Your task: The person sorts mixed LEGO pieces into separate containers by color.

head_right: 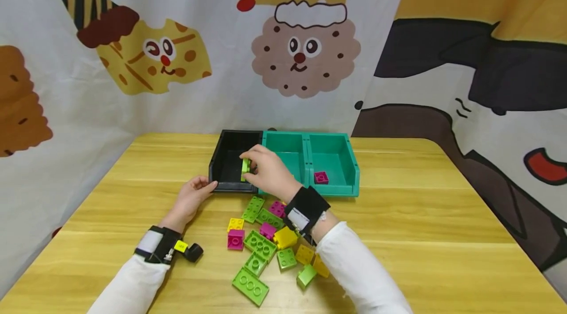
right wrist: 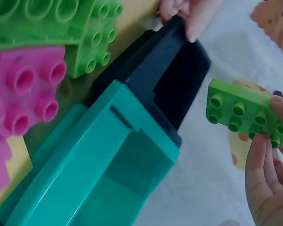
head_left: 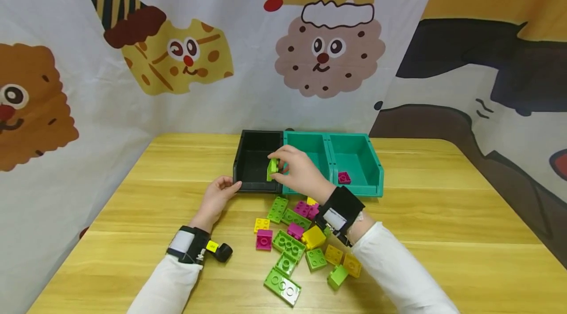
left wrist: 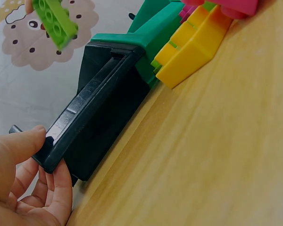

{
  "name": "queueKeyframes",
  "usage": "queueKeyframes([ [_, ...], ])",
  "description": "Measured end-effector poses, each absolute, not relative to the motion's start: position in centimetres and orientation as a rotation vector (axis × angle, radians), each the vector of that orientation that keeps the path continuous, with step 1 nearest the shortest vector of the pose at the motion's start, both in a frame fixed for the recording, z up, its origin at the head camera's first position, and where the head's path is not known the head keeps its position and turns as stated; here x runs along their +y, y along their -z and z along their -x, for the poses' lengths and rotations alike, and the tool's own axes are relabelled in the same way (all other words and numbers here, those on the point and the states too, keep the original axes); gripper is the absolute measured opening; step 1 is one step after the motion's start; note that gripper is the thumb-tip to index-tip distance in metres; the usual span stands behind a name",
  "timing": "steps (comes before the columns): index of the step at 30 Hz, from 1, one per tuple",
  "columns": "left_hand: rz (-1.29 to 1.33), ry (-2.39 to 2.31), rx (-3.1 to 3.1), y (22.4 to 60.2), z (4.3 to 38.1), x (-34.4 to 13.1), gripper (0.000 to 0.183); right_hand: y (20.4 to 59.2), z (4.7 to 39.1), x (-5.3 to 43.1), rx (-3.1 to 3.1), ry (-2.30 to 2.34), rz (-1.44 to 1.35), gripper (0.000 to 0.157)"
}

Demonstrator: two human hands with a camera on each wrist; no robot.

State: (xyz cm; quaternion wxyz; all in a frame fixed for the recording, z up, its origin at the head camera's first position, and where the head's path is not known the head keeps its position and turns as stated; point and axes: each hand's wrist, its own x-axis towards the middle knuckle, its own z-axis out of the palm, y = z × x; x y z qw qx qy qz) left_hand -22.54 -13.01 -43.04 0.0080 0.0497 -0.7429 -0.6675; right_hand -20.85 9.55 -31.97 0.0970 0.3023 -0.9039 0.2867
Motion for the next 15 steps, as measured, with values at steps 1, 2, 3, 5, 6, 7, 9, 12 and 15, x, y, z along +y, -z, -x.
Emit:
queueKeyframes([
  [1, -0.155, 2.085, -2.323, 43.0, 22.5, -13.0, 0.021, 32.0, 21.0, 9.3, -2.686, -0.829, -0.903, 0.040],
  [2, -0.156, 2.082, -2.325, 43.0, 22.5, -13.0, 0.021, 32.1, 21.2, 9.1, -2.699, -0.804, -0.910, 0.039],
  [3, -0.157, 2.079, -2.327, 43.0, 22.5, -13.0, 0.022, 32.2, 21.4, 8.9, -2.715, -0.775, -0.917, 0.039],
  [5, -0.162, 2.075, -2.331, 42.9, 22.5, -13.0, 0.022, 32.4, 21.6, 8.6, -2.747, -0.721, -0.941, 0.039],
  [6, -0.163, 2.076, -2.332, 42.9, 22.5, -13.0, 0.022, 32.6, 21.7, 8.4, -2.763, -0.692, -0.952, 0.039],
  [7, -0.164, 2.077, -2.333, 42.9, 22.5, -13.0, 0.023, 32.7, 21.8, 8.3, -2.774, -0.659, -0.964, 0.039],
  [9, -0.165, 2.082, -2.332, 42.9, 22.4, -13.0, 0.023, 33.0, 21.9, 8.0, -2.780, -0.599, -0.983, 0.038],
  [12, -0.162, 2.084, -2.334, 42.8, 22.4, -13.0, 0.023, 33.3, 21.9, 7.7, -2.770, -0.518, -1.005, 0.038],
  [15, -0.161, 2.090, -2.328, 42.8, 22.4, -13.0, 0.022, 33.5, 22.0, 7.5, -2.752, -0.447, -1.031, 0.038],
])
